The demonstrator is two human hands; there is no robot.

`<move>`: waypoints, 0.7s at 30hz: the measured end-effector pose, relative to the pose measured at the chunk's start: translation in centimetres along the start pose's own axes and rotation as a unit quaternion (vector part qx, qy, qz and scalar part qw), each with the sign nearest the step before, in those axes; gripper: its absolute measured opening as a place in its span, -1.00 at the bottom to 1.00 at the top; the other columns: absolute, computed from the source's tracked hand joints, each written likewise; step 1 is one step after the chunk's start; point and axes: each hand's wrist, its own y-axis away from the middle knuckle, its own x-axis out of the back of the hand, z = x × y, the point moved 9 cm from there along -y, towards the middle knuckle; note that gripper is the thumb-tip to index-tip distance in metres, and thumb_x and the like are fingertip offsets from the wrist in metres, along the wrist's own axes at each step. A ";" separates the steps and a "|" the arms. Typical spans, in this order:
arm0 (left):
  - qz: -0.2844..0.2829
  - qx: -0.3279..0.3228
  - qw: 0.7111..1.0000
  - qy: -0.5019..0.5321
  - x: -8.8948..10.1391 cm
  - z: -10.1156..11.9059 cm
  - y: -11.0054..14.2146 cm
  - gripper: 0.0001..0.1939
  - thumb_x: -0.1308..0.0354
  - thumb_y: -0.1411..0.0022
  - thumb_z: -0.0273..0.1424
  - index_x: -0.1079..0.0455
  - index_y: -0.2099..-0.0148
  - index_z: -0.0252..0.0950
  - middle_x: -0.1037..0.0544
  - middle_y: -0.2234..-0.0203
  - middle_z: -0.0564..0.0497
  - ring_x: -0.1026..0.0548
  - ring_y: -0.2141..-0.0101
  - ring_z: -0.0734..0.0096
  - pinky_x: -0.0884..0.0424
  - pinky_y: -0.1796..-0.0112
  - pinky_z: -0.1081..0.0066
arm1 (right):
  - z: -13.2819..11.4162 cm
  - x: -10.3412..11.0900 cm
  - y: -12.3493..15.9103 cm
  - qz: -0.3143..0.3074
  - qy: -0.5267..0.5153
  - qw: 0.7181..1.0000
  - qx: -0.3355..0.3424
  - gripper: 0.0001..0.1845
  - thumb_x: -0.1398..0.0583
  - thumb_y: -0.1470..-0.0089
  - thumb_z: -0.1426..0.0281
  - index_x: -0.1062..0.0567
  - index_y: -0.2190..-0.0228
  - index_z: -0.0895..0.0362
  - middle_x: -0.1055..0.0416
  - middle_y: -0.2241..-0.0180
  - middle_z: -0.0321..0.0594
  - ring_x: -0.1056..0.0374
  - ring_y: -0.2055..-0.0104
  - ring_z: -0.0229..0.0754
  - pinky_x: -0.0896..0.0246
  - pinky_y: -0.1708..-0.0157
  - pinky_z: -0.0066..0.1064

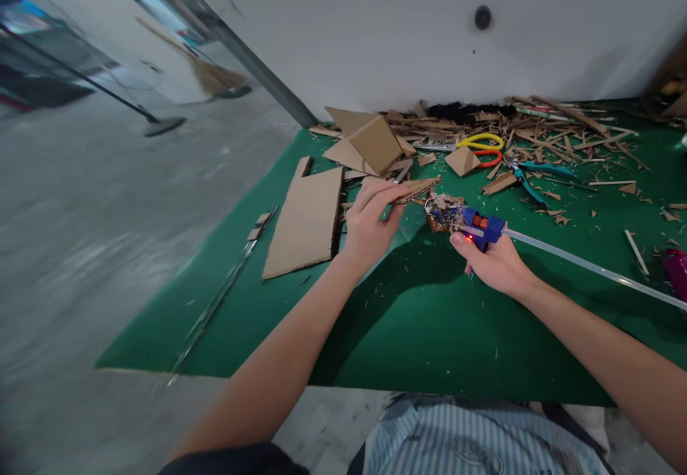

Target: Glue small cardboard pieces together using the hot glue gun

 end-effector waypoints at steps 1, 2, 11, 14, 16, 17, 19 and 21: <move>-0.002 0.003 1.000 0.001 0.0 0.0 0.0 -0.74 -0.04 -0.32 -0.59 -0.40 0.01 -0.25 -0.54 0.17 -0.10 -0.49 0.12 0.31 -0.49 0.10 0.25 | 0.0 0.0 0.0 -0.001 0.000 1.000 0.002 -0.44 -0.18 -0.01 -0.17 -0.34 0.47 0.10 -0.26 0.60 -0.35 -0.31 0.59 -0.28 -0.37 0.49 -0.33; -0.005 0.004 1.000 0.002 -0.1 0.0 0.0 -0.74 -0.04 -0.32 -0.59 -0.40 0.01 -0.25 -0.54 0.17 -0.10 -0.49 0.11 0.31 -0.49 0.09 0.24 | 0.0 0.0 0.0 -0.003 0.000 1.000 0.003 -0.44 -0.18 -0.02 -0.17 -0.35 0.47 0.10 -0.27 0.60 -0.35 -0.31 0.59 -0.28 -0.37 0.49 -0.34; -0.005 0.002 1.000 0.005 -0.1 0.0 0.1 -0.73 -0.05 -0.31 -0.60 -0.41 0.01 -0.26 -0.55 0.17 -0.09 -0.49 0.11 0.31 -0.48 0.08 0.22 | -1.2 -0.2 0.1 0.000 -0.038 0.999 0.006 -0.32 -0.18 0.08 -0.25 -0.49 0.39 0.15 -0.38 0.49 -0.27 -0.27 0.61 -0.34 -0.37 0.57 -0.39; 0.002 -0.007 1.000 0.004 0.0 0.1 0.0 -0.74 -0.06 -0.30 -0.61 -0.41 0.02 -0.28 -0.55 0.19 -0.09 -0.48 0.12 0.31 -0.49 0.09 0.23 | -1.3 -0.1 0.1 0.004 -0.035 0.999 0.003 -0.30 -0.17 0.09 -0.26 -0.51 0.39 0.16 -0.37 0.51 -0.27 -0.28 0.61 -0.34 -0.36 0.58 -0.40; 0.000 -0.006 1.000 0.006 -0.1 0.1 0.0 -0.74 -0.06 -0.30 -0.61 -0.41 0.03 -0.28 -0.55 0.19 -0.09 -0.48 0.12 0.30 -0.49 0.10 0.23 | -1.0 -0.1 0.1 0.008 -0.033 0.999 -0.001 -0.30 -0.17 0.09 -0.27 -0.49 0.41 0.16 -0.37 0.52 -0.28 -0.29 0.62 -0.33 -0.34 0.59 -0.40; -0.001 -0.006 1.000 0.008 -0.1 0.1 0.0 -0.74 -0.05 -0.30 -0.61 -0.40 0.03 -0.28 -0.56 0.19 -0.10 -0.49 0.12 0.30 -0.50 0.10 0.23 | -0.8 0.0 0.0 0.008 -0.031 0.999 -0.004 -0.31 -0.17 0.09 -0.27 -0.47 0.42 0.15 -0.36 0.53 -0.28 -0.29 0.62 -0.33 -0.33 0.59 -0.40; -0.003 -0.001 1.000 0.009 -0.1 0.0 0.0 -0.75 -0.05 -0.31 -0.60 -0.40 0.03 -0.26 -0.56 0.18 -0.09 -0.49 0.12 0.30 -0.50 0.10 0.22 | -0.5 0.0 -0.1 0.008 -0.028 1.000 -0.009 -0.32 -0.17 0.08 -0.26 -0.44 0.44 0.14 -0.37 0.52 -0.27 -0.30 0.62 -0.32 -0.32 0.58 -0.39; -0.004 0.004 1.000 0.005 -0.2 -0.1 0.1 -0.75 -0.05 -0.31 -0.59 -0.40 0.02 -0.24 -0.56 0.17 -0.08 -0.50 0.10 0.30 -0.50 0.10 0.22 | -0.3 0.1 -0.2 0.009 -0.032 0.999 -0.010 -0.34 -0.17 0.07 -0.25 -0.42 0.44 0.13 -0.38 0.49 -0.26 -0.29 0.61 -0.33 -0.31 0.58 -0.38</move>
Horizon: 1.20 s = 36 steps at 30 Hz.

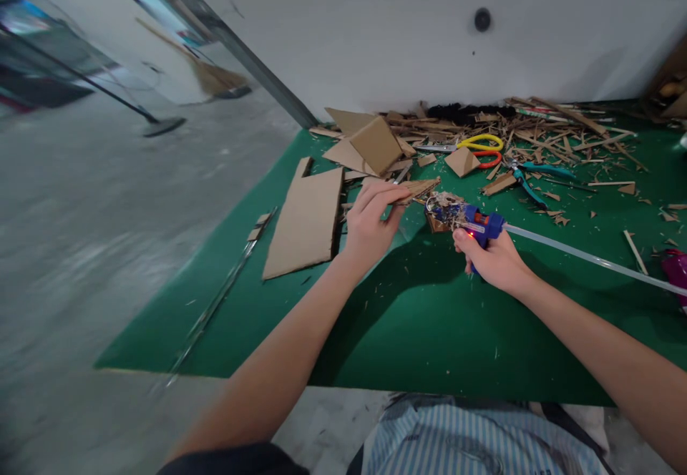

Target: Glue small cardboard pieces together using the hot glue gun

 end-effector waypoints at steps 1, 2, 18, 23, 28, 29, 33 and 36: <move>0.001 0.000 1.000 -0.003 0.0 0.0 0.0 -0.75 -0.05 -0.31 -0.59 -0.40 0.02 -0.23 -0.56 0.17 -0.08 -0.50 0.09 0.30 -0.50 0.10 0.22 | 0.1 0.0 -0.1 0.001 -0.003 1.000 0.000 -0.35 -0.17 0.06 -0.25 -0.41 0.44 0.13 -0.38 0.48 -0.26 -0.28 0.60 -0.33 -0.31 0.58 -0.38; 0.002 -0.002 1.000 -0.005 0.0 0.0 0.0 -0.74 -0.05 -0.31 -0.59 -0.39 0.02 -0.23 -0.56 0.17 -0.08 -0.50 0.09 0.31 -0.50 0.10 0.22 | 0.1 0.1 -0.1 0.002 -0.006 1.000 -0.001 -0.35 -0.17 0.06 -0.25 -0.40 0.43 0.13 -0.38 0.47 -0.26 -0.27 0.60 -0.33 -0.31 0.58 -0.37; 0.009 -0.001 1.000 -0.009 0.3 0.2 0.0 -0.77 -0.06 -0.30 -0.59 -0.39 0.04 -0.25 -0.56 0.19 -0.08 -0.52 0.13 0.33 -0.51 0.11 0.25 | 0.0 0.9 -0.6 0.043 -0.059 0.997 0.008 -0.47 -0.21 -0.02 -0.13 -0.31 0.50 0.09 -0.23 0.55 -0.36 -0.19 0.59 -0.36 -0.31 0.60 -0.44; 0.005 0.022 1.000 -0.001 0.3 -0.3 0.1 -0.77 -0.05 -0.31 -0.56 -0.40 0.04 -0.23 -0.57 0.17 -0.07 -0.53 0.10 0.31 -0.50 0.09 0.21 | -0.3 1.1 -0.6 0.054 -0.061 0.997 0.009 -0.45 -0.20 -0.01 -0.15 -0.30 0.51 0.08 -0.22 0.56 -0.37 -0.18 0.60 -0.36 -0.30 0.61 -0.44; 0.001 0.030 1.000 0.003 0.2 -0.3 0.1 -0.78 -0.04 -0.32 -0.55 -0.40 0.05 -0.23 -0.57 0.18 -0.07 -0.53 0.11 0.32 -0.49 0.07 0.22 | -0.1 1.4 -0.9 0.064 -0.073 0.995 0.018 -0.47 -0.21 -0.02 -0.14 -0.31 0.49 0.08 -0.19 0.57 -0.39 -0.16 0.60 -0.36 -0.32 0.62 -0.45; 0.004 0.030 1.000 0.002 0.3 -0.3 0.0 -0.79 -0.03 -0.33 -0.54 -0.39 0.05 -0.23 -0.57 0.18 -0.07 -0.52 0.12 0.33 -0.49 0.08 0.23 | 0.0 1.4 -0.9 0.066 -0.075 0.995 0.019 -0.47 -0.21 -0.03 -0.13 -0.31 0.50 0.08 -0.19 0.57 -0.39 -0.16 0.61 -0.37 -0.31 0.63 -0.45; 0.018 0.023 1.000 0.004 0.6 -0.2 0.0 -0.80 -0.04 -0.33 -0.54 -0.38 0.04 -0.23 -0.56 0.19 -0.07 -0.51 0.14 0.34 -0.49 0.09 0.26 | 0.0 1.6 -1.1 0.074 -0.086 0.993 0.031 -0.47 -0.20 -0.05 -0.12 -0.29 0.54 0.08 -0.17 0.58 -0.39 -0.14 0.61 -0.37 -0.28 0.66 -0.48; 0.022 0.022 0.999 0.012 0.6 -0.2 0.0 -0.79 -0.05 -0.32 -0.54 -0.38 0.04 -0.23 -0.55 0.19 -0.07 -0.51 0.14 0.34 -0.49 0.09 0.27 | 0.0 1.6 -1.2 0.077 -0.089 0.993 0.033 -0.47 -0.21 -0.05 -0.11 -0.29 0.55 0.08 -0.17 0.59 -0.39 -0.14 0.61 -0.37 -0.27 0.66 -0.48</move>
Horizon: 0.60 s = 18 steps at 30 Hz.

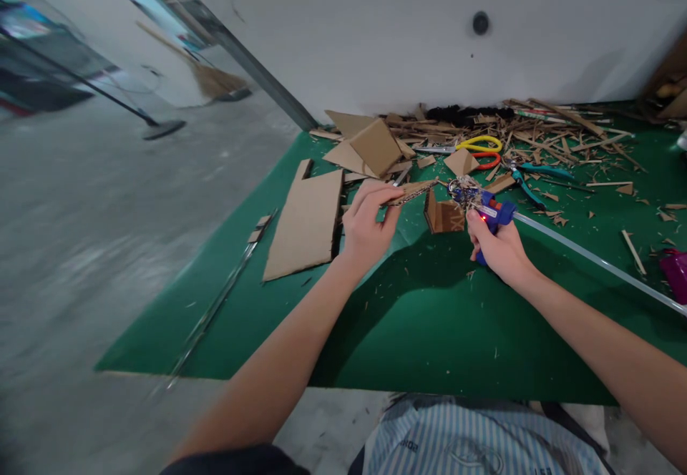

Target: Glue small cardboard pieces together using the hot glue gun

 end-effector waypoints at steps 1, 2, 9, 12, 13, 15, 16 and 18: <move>0.000 0.002 1.000 0.003 0.0 -0.1 0.0 -0.79 -0.05 -0.32 -0.54 -0.38 0.04 -0.23 -0.55 0.19 -0.07 -0.51 0.14 0.34 -0.49 0.09 0.27 | 0.0 0.0 0.0 0.002 0.001 1.000 -0.001 -0.47 -0.21 -0.05 -0.11 -0.29 0.55 0.08 -0.17 0.59 -0.39 -0.14 0.62 -0.37 -0.27 0.66 -0.48; 0.000 0.004 1.000 0.005 0.0 -0.1 0.0 -0.79 -0.05 -0.32 -0.53 -0.39 0.04 -0.23 -0.55 0.19 -0.06 -0.51 0.14 0.33 -0.49 0.09 0.27 | 0.0 0.0 0.0 0.004 0.001 1.000 -0.002 -0.47 -0.20 -0.05 -0.11 -0.29 0.55 0.08 -0.18 0.59 -0.39 -0.14 0.62 -0.37 -0.26 0.66 -0.48; 0.006 0.011 1.000 -0.006 0.2 -0.2 0.0 -0.80 -0.05 -0.33 -0.52 -0.36 0.03 -0.22 -0.55 0.19 -0.06 -0.51 0.15 0.35 -0.49 0.09 0.28 | -0.2 0.0 0.0 0.007 -0.008 1.000 -0.006 -0.48 -0.20 -0.04 -0.12 -0.42 0.45 0.10 -0.36 0.48 -0.30 -0.17 0.61 -0.39 -0.28 0.67 -0.49; 0.009 0.023 1.000 -0.011 0.2 -0.5 0.1 -0.82 -0.05 -0.34 -0.50 -0.35 0.04 -0.21 -0.54 0.18 -0.05 -0.51 0.14 0.36 -0.50 0.09 0.27 | -0.2 -0.1 0.0 0.001 -0.003 1.000 -0.015 -0.49 -0.20 -0.04 -0.12 -0.42 0.44 0.10 -0.38 0.47 -0.29 -0.18 0.61 -0.38 -0.30 0.66 -0.48; 0.008 0.025 1.000 -0.014 0.2 -0.5 0.1 -0.83 -0.05 -0.35 -0.49 -0.35 0.04 -0.21 -0.54 0.18 -0.06 -0.52 0.14 0.36 -0.50 0.10 0.27 | -0.2 -0.2 0.0 -0.003 -0.002 1.000 -0.016 -0.49 -0.20 -0.04 -0.11 -0.42 0.45 0.10 -0.38 0.48 -0.29 -0.18 0.61 -0.38 -0.30 0.67 -0.48; 0.005 0.023 1.000 -0.018 0.1 -0.5 0.2 -0.84 -0.05 -0.35 -0.48 -0.35 0.04 -0.21 -0.54 0.18 -0.06 -0.51 0.14 0.35 -0.51 0.10 0.27 | -0.3 -0.4 0.1 -0.014 0.006 1.000 -0.018 -0.48 -0.20 -0.04 -0.12 -0.41 0.47 0.11 -0.38 0.49 -0.29 -0.17 0.62 -0.39 -0.29 0.67 -0.49; 0.004 0.021 1.000 -0.018 0.0 -0.5 0.2 -0.84 -0.05 -0.35 -0.48 -0.35 0.04 -0.21 -0.54 0.18 -0.06 -0.51 0.13 0.35 -0.51 0.10 0.27 | -0.4 -0.5 0.2 -0.020 0.012 1.000 -0.019 -0.47 -0.20 -0.03 -0.12 -0.42 0.47 0.11 -0.38 0.50 -0.29 -0.17 0.62 -0.39 -0.29 0.67 -0.49; 0.004 0.018 1.000 -0.013 0.0 -0.5 0.3 -0.83 -0.05 -0.35 -0.48 -0.35 0.04 -0.21 -0.54 0.18 -0.06 -0.51 0.12 0.35 -0.50 0.09 0.27 | -0.5 -0.7 0.3 -0.030 0.019 0.999 -0.020 -0.47 -0.20 -0.03 -0.12 -0.42 0.48 0.12 -0.37 0.51 -0.30 -0.18 0.63 -0.39 -0.29 0.67 -0.50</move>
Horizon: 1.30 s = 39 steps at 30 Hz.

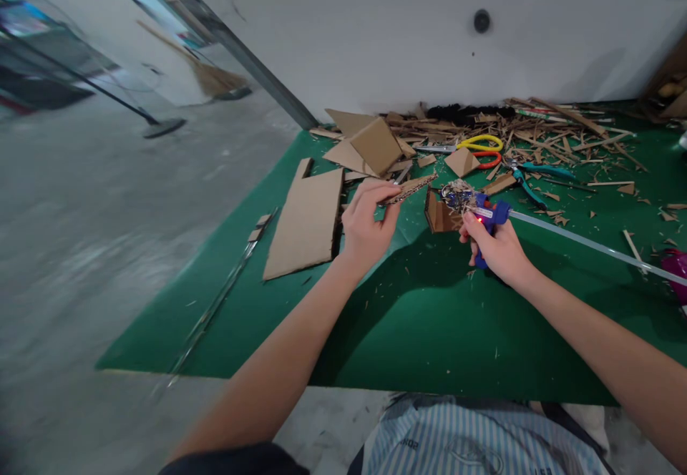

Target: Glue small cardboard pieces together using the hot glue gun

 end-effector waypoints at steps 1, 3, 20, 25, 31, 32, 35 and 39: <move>0.001 0.000 1.000 0.003 0.0 0.0 0.0 -0.82 -0.05 -0.35 -0.49 -0.36 0.03 -0.22 -0.54 0.17 -0.06 -0.51 0.12 0.35 -0.50 0.09 0.27 | 0.0 0.0 0.0 -0.002 0.001 1.000 0.000 -0.47 -0.20 -0.03 -0.12 -0.43 0.48 0.12 -0.37 0.51 -0.30 -0.18 0.63 -0.40 -0.28 0.67 -0.50; 0.002 0.004 1.000 0.005 0.0 -0.1 0.1 -0.81 -0.06 -0.34 -0.50 -0.36 0.03 -0.22 -0.54 0.17 -0.06 -0.51 0.12 0.35 -0.49 0.08 0.27 | -0.1 -0.1 0.1 -0.006 -0.003 1.000 0.000 -0.46 -0.20 -0.03 -0.12 -0.43 0.48 0.13 -0.36 0.52 -0.31 -0.18 0.63 -0.40 -0.28 0.67 -0.50; -0.041 -0.014 0.999 -0.021 -0.9 0.3 0.1 -0.78 -0.04 -0.31 -0.56 -0.36 0.05 -0.23 -0.55 0.18 -0.06 -0.52 0.11 0.32 -0.49 0.08 0.23 | -0.4 -0.2 0.5 -0.009 -0.033 0.999 0.020 -0.48 -0.21 -0.02 -0.11 -0.42 0.48 0.11 -0.35 0.50 -0.31 -0.20 0.59 -0.36 -0.28 0.64 -0.47; -0.041 -0.031 0.999 -0.011 -1.1 0.7 0.1 -0.76 -0.03 -0.31 -0.58 -0.36 0.03 -0.23 -0.56 0.18 -0.05 -0.51 0.11 0.34 -0.48 0.07 0.26 | -0.7 -0.7 0.7 -0.041 0.000 0.999 0.034 -0.47 -0.18 -0.07 -0.11 -0.46 0.45 0.13 -0.38 0.49 -0.29 -0.25 0.58 -0.36 -0.30 0.58 -0.45; -0.019 -0.025 1.000 0.000 -0.7 0.7 0.1 -0.75 -0.04 -0.31 -0.57 -0.38 0.02 -0.23 -0.56 0.17 -0.06 -0.51 0.10 0.34 -0.48 0.07 0.27 | 0.0 -0.6 0.5 -0.046 0.016 0.999 0.021 -0.47 -0.21 -0.04 -0.10 -0.49 0.40 0.14 -0.43 0.45 -0.23 -0.30 0.52 -0.33 -0.32 0.52 -0.44; -0.019 -0.026 0.999 0.000 -0.7 0.8 0.1 -0.75 -0.03 -0.31 -0.57 -0.38 0.02 -0.23 -0.56 0.17 -0.06 -0.51 0.10 0.34 -0.48 0.07 0.26 | 0.0 -0.6 0.5 -0.045 0.018 0.999 0.023 -0.48 -0.22 -0.04 -0.10 -0.50 0.40 0.14 -0.44 0.43 -0.22 -0.31 0.51 -0.33 -0.33 0.51 -0.44; -0.016 -0.024 1.000 -0.003 -0.6 0.8 0.1 -0.76 -0.04 -0.31 -0.56 -0.38 0.03 -0.23 -0.56 0.18 -0.06 -0.52 0.11 0.33 -0.48 0.07 0.26 | 0.1 -0.5 0.5 -0.044 0.024 0.998 0.031 -0.50 -0.20 -0.07 -0.08 -0.50 0.37 0.13 -0.42 0.48 -0.24 -0.32 0.50 -0.30 -0.32 0.50 -0.43; -0.003 -0.012 1.000 0.002 -0.3 0.6 0.0 -0.79 -0.07 -0.31 -0.53 -0.35 0.03 -0.22 -0.55 0.18 -0.05 -0.52 0.12 0.35 -0.49 0.09 0.30 | -0.4 0.0 0.4 -0.010 0.025 0.998 0.056 -0.51 -0.18 -0.10 -0.07 -0.48 0.39 0.13 -0.36 0.56 -0.29 -0.30 0.53 -0.28 -0.30 0.52 -0.40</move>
